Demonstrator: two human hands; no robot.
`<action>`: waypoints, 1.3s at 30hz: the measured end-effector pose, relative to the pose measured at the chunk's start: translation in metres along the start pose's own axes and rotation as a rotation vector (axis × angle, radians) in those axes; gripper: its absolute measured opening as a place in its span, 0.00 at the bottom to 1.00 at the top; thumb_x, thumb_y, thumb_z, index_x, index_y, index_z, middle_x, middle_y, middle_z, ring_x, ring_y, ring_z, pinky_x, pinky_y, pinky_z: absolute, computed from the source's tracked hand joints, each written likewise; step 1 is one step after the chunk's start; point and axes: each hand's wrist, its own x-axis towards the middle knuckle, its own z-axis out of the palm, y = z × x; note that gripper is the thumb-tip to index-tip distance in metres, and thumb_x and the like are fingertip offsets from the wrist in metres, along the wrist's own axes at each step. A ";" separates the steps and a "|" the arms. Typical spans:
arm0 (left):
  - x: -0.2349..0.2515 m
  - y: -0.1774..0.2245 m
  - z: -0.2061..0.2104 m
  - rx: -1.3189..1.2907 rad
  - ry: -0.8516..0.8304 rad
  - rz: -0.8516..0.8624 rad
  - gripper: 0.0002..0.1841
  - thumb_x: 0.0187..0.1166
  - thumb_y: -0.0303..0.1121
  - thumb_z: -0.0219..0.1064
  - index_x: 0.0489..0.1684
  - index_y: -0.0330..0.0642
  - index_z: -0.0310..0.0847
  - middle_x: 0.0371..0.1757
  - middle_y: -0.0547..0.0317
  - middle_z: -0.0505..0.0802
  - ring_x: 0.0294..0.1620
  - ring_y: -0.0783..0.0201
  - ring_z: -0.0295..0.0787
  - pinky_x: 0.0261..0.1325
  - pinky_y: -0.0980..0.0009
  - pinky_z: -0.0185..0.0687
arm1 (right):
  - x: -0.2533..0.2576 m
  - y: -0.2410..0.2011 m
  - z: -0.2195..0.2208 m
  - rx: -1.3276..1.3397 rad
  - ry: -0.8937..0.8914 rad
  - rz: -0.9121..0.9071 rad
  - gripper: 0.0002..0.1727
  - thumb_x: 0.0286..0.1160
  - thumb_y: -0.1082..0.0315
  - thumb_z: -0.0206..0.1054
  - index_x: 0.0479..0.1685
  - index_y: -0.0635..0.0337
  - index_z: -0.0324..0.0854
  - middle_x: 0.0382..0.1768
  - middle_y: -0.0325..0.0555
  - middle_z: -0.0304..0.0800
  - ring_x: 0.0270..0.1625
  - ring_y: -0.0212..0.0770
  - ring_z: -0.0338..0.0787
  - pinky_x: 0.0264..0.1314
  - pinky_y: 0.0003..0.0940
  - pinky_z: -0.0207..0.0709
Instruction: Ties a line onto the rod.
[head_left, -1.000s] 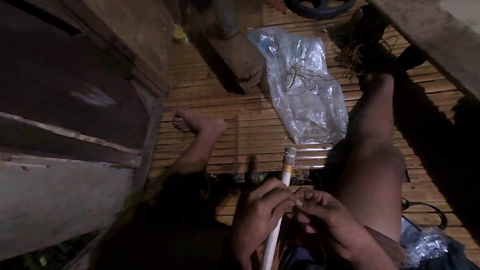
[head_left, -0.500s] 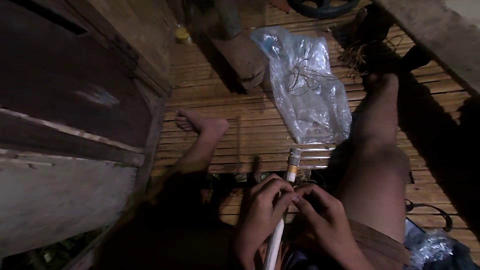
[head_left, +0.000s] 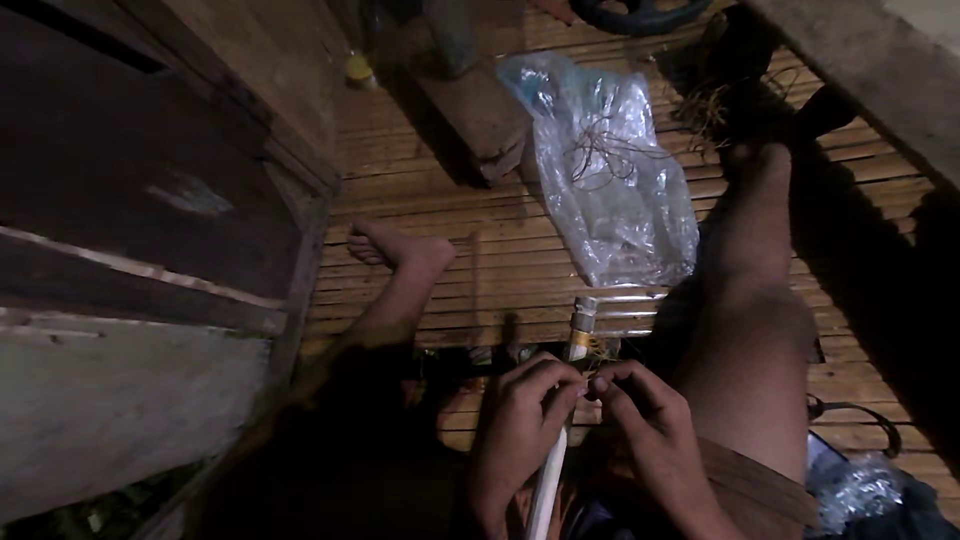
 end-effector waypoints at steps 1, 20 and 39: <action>0.000 0.001 0.000 -0.003 -0.006 -0.021 0.07 0.81 0.32 0.68 0.40 0.41 0.91 0.42 0.62 0.93 0.41 0.79 0.88 0.46 0.83 0.85 | 0.000 0.000 0.000 -0.008 0.004 -0.004 0.08 0.83 0.69 0.60 0.42 0.60 0.84 0.31 0.33 0.88 0.27 0.21 0.81 0.28 0.14 0.75; 0.003 0.007 0.015 -0.118 -0.096 -0.220 0.09 0.83 0.33 0.65 0.50 0.42 0.89 0.45 0.64 0.93 0.44 0.77 0.89 0.51 0.78 0.87 | -0.001 0.012 -0.008 -0.239 0.087 -0.204 0.10 0.81 0.65 0.62 0.41 0.62 0.86 0.31 0.32 0.89 0.28 0.16 0.83 0.30 0.11 0.78; 0.003 0.005 0.011 -0.227 -0.084 -0.196 0.06 0.80 0.27 0.68 0.44 0.36 0.91 0.36 0.63 0.94 0.28 0.80 0.86 0.36 0.84 0.85 | 0.001 0.008 -0.013 -0.121 0.023 -0.092 0.07 0.80 0.68 0.63 0.40 0.59 0.86 0.30 0.30 0.88 0.28 0.18 0.82 0.29 0.11 0.77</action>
